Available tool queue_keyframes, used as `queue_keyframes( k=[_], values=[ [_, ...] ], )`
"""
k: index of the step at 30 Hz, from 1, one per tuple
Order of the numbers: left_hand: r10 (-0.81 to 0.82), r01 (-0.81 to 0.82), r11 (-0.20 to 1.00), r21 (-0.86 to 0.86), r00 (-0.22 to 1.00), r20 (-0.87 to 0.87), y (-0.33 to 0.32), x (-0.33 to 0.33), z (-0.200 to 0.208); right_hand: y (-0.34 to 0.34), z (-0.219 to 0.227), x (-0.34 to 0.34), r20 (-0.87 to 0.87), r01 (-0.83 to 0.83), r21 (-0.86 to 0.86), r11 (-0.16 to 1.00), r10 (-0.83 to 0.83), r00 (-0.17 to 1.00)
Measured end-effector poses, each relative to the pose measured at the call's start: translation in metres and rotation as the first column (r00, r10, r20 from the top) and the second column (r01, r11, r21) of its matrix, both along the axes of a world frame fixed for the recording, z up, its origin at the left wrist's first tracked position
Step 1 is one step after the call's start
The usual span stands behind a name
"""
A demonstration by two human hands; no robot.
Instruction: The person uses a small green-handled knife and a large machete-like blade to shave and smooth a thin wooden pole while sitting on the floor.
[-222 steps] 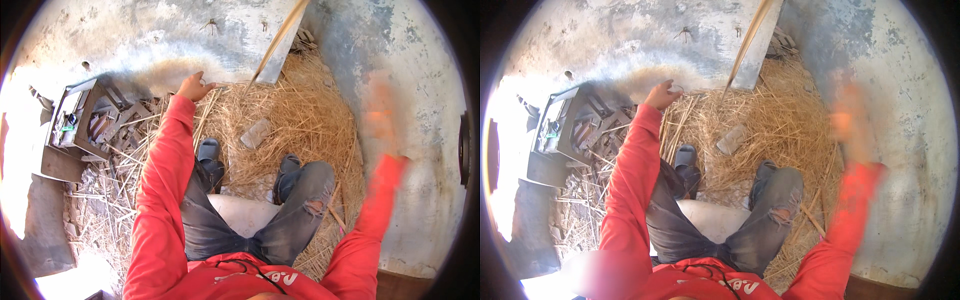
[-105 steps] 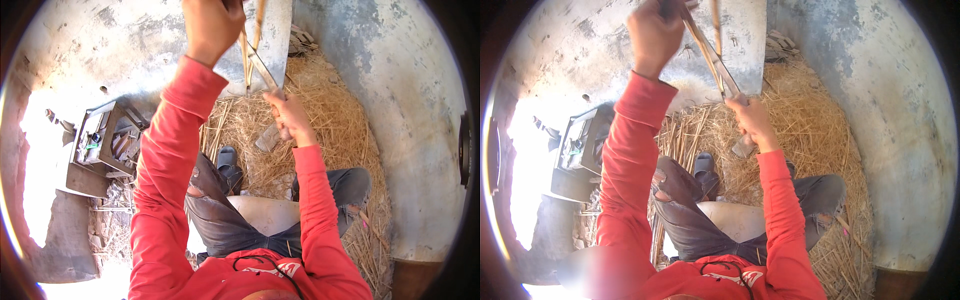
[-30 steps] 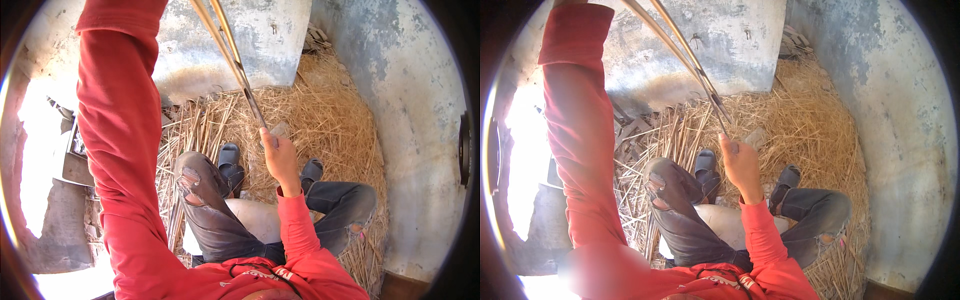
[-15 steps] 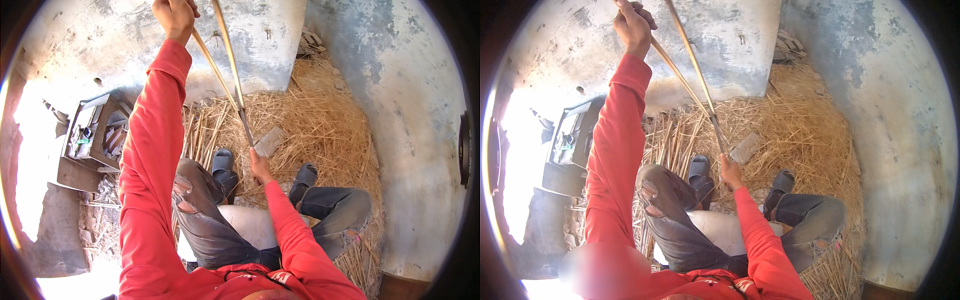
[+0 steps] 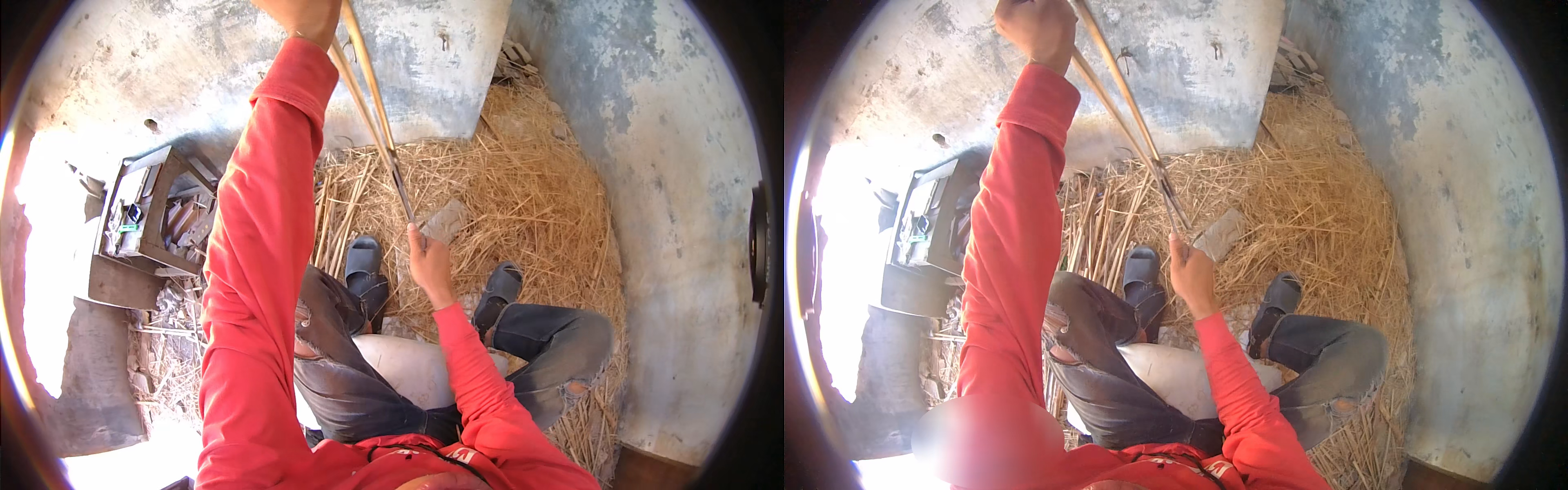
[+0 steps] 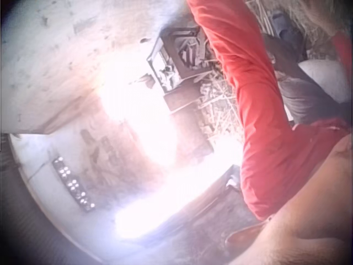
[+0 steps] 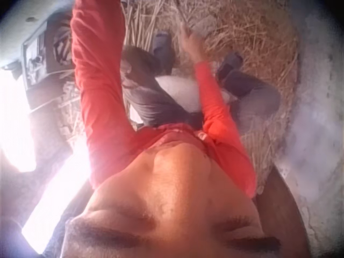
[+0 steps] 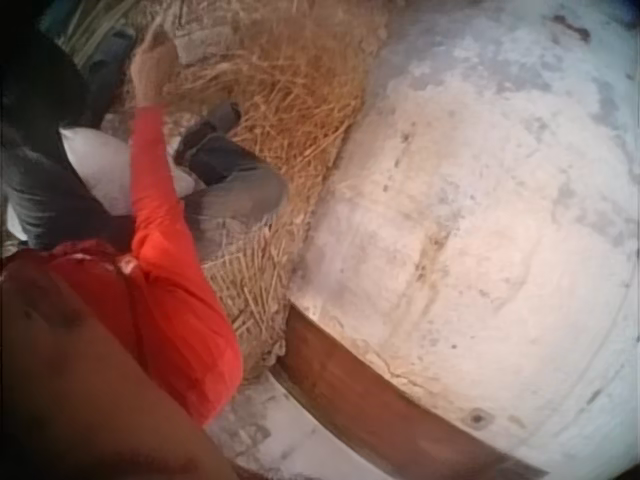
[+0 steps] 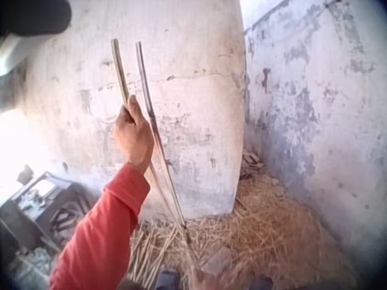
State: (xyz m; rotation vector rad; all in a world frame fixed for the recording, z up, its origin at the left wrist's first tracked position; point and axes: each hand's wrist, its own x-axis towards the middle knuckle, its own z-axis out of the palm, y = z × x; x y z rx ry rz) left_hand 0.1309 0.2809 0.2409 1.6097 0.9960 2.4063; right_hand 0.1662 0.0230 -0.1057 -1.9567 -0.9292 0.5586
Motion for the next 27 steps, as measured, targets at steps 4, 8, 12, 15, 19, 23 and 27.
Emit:
queue_keyframes(
  k=[4, 8, 12, 15, 19, 23, 27],
  values=[
    [-0.003, 0.002, 0.984, 0.179, 1.000, 0.005, 0.001, 0.003, -0.002, 0.001, -0.083, -0.010, 0.065, 0.049, 0.126, 0.991, -0.058, 0.996],
    [-0.072, 0.071, 0.995, 0.065, 0.997, 0.015, -0.001, 0.000, -0.001, -0.001, -0.161, 0.003, 0.045, 0.071, -0.036, 0.997, -0.069, 0.997],
    [-0.085, 0.084, 0.996, 0.034, 0.996, 0.038, 0.002, -0.016, -0.005, 0.002, -0.181, 0.005, -0.349, 0.059, -0.030, 0.998, -0.066, 0.935],
    [-0.034, 0.031, 0.996, 0.085, 0.999, 0.036, 0.026, -0.030, -0.010, -0.008, -0.179, 0.019, -0.940, -0.073, -0.092, 0.993, -0.062, 0.336],
    [-0.027, 0.023, 0.997, 0.077, 0.998, 0.051, 0.039, -0.044, -0.018, -0.040, -0.174, -0.001, -0.924, -0.020, -0.230, 0.973, -0.212, 0.317],
    [-0.011, 0.007, 0.999, 0.049, 0.997, 0.080, 0.034, -0.047, -0.017, -0.020, -0.163, -0.005, -0.751, 0.195, -0.207, 0.959, -0.284, 0.596],
    [0.010, -0.012, 0.999, 0.037, 0.997, 0.072, 0.033, -0.051, -0.016, -0.001, -0.079, 0.017, -0.787, 0.065, -0.165, 0.984, -0.171, 0.593]
  ],
)
